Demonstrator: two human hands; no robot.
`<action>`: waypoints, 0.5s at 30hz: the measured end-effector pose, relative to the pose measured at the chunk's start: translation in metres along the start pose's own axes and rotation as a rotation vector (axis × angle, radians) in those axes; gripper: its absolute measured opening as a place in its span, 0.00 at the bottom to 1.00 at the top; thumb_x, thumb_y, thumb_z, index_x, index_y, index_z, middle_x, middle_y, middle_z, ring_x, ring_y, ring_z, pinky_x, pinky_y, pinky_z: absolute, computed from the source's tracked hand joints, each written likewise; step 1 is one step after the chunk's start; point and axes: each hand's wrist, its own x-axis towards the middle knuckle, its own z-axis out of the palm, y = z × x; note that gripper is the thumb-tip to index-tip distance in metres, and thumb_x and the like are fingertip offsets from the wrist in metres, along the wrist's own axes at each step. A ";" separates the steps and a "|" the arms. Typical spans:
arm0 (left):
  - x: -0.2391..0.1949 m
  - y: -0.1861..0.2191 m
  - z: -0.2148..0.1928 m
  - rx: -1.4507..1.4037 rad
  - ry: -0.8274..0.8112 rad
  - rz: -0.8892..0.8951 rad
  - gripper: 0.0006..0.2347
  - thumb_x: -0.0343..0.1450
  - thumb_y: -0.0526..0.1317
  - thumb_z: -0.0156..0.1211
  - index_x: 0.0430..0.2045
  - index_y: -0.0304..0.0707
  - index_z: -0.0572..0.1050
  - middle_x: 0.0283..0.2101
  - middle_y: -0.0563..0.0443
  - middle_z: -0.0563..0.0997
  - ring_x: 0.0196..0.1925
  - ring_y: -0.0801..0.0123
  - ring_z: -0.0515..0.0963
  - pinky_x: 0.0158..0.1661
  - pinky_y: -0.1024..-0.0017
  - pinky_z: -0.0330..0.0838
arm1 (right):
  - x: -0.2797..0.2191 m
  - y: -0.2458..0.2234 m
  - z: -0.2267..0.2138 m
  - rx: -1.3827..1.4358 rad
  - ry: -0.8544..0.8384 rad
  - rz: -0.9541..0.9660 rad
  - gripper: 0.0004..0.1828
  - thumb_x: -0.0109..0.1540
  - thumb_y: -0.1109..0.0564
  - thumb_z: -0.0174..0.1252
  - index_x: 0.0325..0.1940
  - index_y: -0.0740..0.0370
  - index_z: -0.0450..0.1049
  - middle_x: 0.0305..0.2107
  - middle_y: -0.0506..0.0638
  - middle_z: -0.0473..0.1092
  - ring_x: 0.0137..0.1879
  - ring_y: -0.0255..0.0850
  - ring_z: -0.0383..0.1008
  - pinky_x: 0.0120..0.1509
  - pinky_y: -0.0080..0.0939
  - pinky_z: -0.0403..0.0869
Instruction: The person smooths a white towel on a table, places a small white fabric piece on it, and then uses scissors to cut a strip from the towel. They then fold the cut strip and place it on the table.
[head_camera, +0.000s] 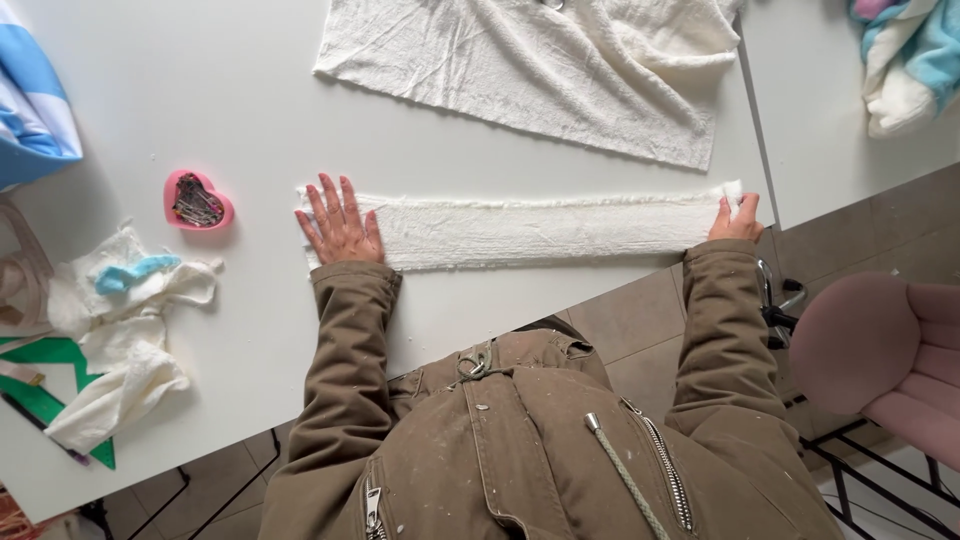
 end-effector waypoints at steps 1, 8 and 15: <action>-0.001 0.001 0.000 0.005 0.002 -0.005 0.27 0.82 0.51 0.35 0.78 0.49 0.43 0.81 0.49 0.37 0.82 0.55 0.35 0.75 0.45 0.26 | 0.000 -0.009 -0.002 0.006 -0.003 -0.003 0.11 0.72 0.54 0.60 0.52 0.60 0.66 0.28 0.58 0.73 0.31 0.48 0.74 0.28 0.47 0.71; -0.009 -0.050 0.000 -0.523 0.182 0.111 0.30 0.78 0.44 0.55 0.76 0.43 0.50 0.80 0.46 0.50 0.82 0.53 0.45 0.75 0.44 0.38 | -0.006 -0.041 -0.010 0.379 -0.360 0.262 0.16 0.75 0.48 0.58 0.54 0.63 0.68 0.30 0.57 0.73 0.31 0.45 0.72 0.35 0.52 0.71; 0.006 -0.057 -0.058 -0.323 0.167 0.271 0.25 0.65 0.33 0.73 0.59 0.48 0.76 0.57 0.50 0.76 0.58 0.54 0.71 0.58 0.60 0.70 | 0.000 -0.017 -0.031 0.453 -0.550 0.182 0.23 0.65 0.48 0.64 0.59 0.66 0.76 0.43 0.58 0.78 0.45 0.42 0.77 0.51 0.43 0.74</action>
